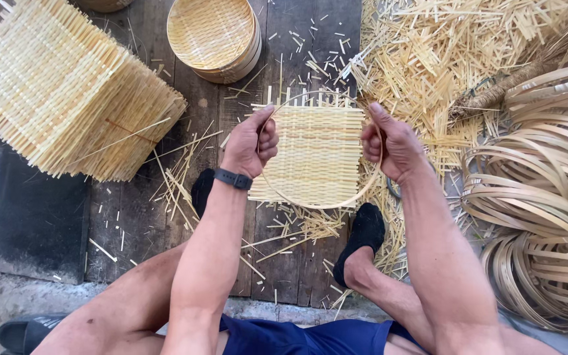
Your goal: The person sits on the floor and repeatedly weaves bamboo strips into circular frames, then uses shears to trim the excess material. The finished pieces are stacked nearby.
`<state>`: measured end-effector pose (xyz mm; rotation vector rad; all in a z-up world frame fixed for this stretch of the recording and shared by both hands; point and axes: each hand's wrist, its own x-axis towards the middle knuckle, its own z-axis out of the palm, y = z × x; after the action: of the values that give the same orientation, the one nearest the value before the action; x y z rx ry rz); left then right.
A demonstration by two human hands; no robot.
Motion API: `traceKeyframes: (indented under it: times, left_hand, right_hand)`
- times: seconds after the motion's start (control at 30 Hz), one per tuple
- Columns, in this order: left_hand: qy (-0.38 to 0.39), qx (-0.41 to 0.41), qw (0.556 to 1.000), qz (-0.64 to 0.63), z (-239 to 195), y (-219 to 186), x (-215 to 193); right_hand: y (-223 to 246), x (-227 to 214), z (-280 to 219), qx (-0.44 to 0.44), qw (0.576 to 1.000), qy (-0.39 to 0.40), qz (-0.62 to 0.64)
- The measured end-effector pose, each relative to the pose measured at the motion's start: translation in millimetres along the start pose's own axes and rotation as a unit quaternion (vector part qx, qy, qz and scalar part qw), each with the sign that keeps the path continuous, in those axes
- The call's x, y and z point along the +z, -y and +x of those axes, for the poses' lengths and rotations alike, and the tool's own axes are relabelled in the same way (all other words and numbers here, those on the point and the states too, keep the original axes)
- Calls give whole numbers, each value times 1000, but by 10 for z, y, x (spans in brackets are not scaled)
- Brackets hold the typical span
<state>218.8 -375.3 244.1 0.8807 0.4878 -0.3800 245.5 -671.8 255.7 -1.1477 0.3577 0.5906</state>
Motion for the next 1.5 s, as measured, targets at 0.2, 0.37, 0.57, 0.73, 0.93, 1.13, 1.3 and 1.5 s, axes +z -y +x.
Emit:
traceKeyframes:
  times: [0.2, 0.37, 0.57, 0.73, 0.93, 1.13, 1.3, 1.5]
  left_hand:
    - [14, -27, 998, -53, 99, 247, -144]
    - [30, -4, 979, -199, 123, 362, -240]
    - [17, 30, 978, -205, 124, 590, -257]
    - [-26, 42, 972, -229, 104, 502, -196]
    - [-143, 117, 973, -142, 286, 647, -437]
    - [-273, 325, 799, 426, 585, 1050, -1007]
    - [-273, 252, 771, 516, 600, 1094, -1224]
    - [-290, 177, 797, 499, 573, 950, -1119]
  right_hand:
    - [-73, -81, -20, -24, 997, -78, 15]
    - [-162, -87, -21, -64, 997, 5, 44]
    - [-366, -46, 40, -112, 979, -91, 145]
    - [-343, -122, 81, -98, 991, -29, 87]
    - [-664, -166, 282, -167, 948, -170, -209]
    - [-1110, -251, 503, -140, 853, -259, -431]
    - [-1302, -251, 575, -134, 831, -271, -467]
    - [-1281, -319, 549, -180, 818, -263, -479]
